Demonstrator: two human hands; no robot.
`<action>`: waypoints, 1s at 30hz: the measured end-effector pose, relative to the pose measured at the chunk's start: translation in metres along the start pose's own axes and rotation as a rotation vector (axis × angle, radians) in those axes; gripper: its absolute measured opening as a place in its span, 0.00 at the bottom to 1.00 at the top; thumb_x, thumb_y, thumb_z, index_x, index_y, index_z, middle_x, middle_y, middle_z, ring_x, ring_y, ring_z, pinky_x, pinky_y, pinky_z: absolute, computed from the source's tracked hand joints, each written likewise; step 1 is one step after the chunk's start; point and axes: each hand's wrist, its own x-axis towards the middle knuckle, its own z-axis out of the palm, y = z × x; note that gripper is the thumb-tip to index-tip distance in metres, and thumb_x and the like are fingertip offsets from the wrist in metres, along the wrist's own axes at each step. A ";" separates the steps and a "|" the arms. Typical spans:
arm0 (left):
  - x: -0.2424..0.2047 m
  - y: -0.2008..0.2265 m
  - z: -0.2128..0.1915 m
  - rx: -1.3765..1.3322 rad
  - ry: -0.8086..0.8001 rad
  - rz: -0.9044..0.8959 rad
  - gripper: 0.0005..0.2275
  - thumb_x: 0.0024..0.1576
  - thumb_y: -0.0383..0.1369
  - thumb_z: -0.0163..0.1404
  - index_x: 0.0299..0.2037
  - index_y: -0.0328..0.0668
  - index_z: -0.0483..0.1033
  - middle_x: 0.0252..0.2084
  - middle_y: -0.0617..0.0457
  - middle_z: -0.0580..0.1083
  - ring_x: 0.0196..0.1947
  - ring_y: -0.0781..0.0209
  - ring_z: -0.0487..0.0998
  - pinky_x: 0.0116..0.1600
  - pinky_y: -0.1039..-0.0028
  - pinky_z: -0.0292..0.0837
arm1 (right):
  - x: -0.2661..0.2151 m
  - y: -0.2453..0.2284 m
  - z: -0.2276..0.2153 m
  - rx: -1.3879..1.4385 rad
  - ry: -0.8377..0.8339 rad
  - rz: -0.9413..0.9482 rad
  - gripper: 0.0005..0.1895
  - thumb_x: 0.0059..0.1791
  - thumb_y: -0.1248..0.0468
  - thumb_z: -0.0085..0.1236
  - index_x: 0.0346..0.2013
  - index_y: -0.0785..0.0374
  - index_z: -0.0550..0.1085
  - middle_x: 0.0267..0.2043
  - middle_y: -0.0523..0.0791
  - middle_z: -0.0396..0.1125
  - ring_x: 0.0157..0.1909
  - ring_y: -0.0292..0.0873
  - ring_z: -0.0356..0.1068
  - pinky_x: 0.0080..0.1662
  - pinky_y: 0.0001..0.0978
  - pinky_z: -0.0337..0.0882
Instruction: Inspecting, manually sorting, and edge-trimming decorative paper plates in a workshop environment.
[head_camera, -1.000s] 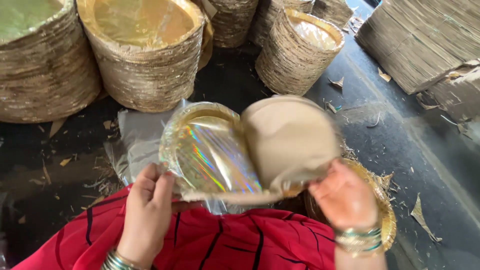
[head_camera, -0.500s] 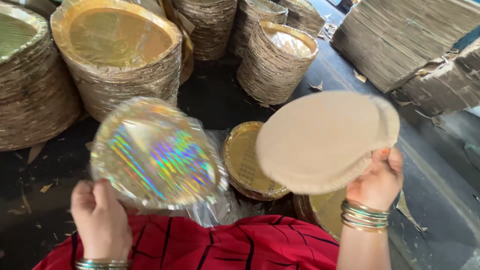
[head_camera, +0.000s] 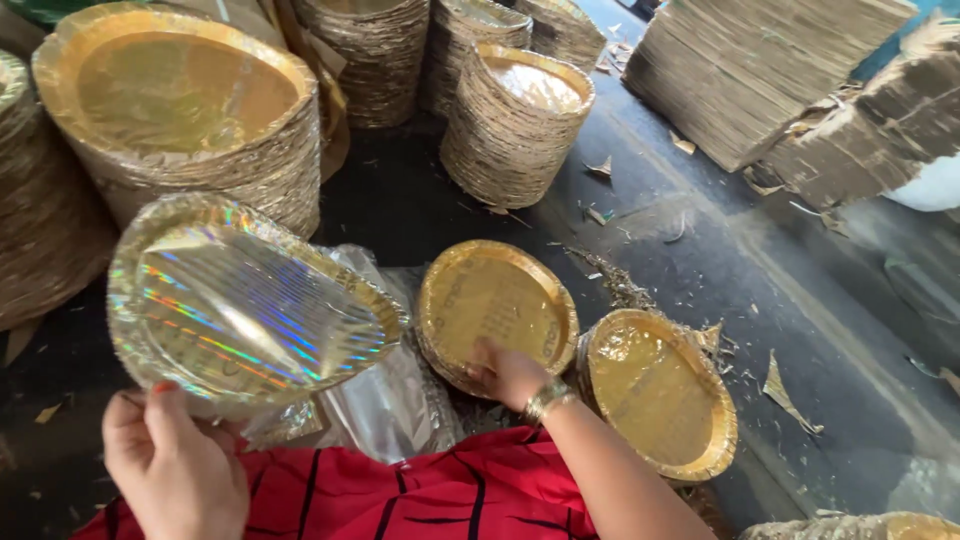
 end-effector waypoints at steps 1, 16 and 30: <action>-0.002 -0.014 -0.003 -0.007 -0.025 -0.008 0.07 0.73 0.28 0.43 0.40 0.42 0.65 0.37 0.53 0.74 0.30 0.66 0.73 0.33 0.71 0.74 | -0.016 -0.020 -0.018 0.054 0.299 -0.176 0.23 0.48 0.52 0.61 0.53 0.59 0.70 0.56 0.54 0.70 0.54 0.57 0.71 0.52 0.48 0.71; -0.038 -0.026 0.025 0.365 -0.318 -0.591 0.09 0.64 0.30 0.44 0.51 0.37 0.71 0.53 0.49 0.76 0.47 0.57 0.79 0.47 0.66 0.77 | 0.027 0.060 0.027 -0.017 0.430 -0.194 0.09 0.47 0.63 0.60 0.42 0.52 0.76 0.53 0.43 0.71 0.51 0.49 0.73 0.55 0.40 0.71; -0.094 -0.008 -0.007 0.296 -0.559 -0.352 0.08 0.62 0.27 0.39 0.47 0.32 0.68 0.51 0.46 0.76 0.47 0.58 0.80 0.52 0.71 0.78 | -0.023 0.145 -0.030 0.092 0.388 0.503 0.15 0.49 0.57 0.56 0.50 0.54 0.77 0.52 0.53 0.75 0.54 0.54 0.75 0.55 0.45 0.73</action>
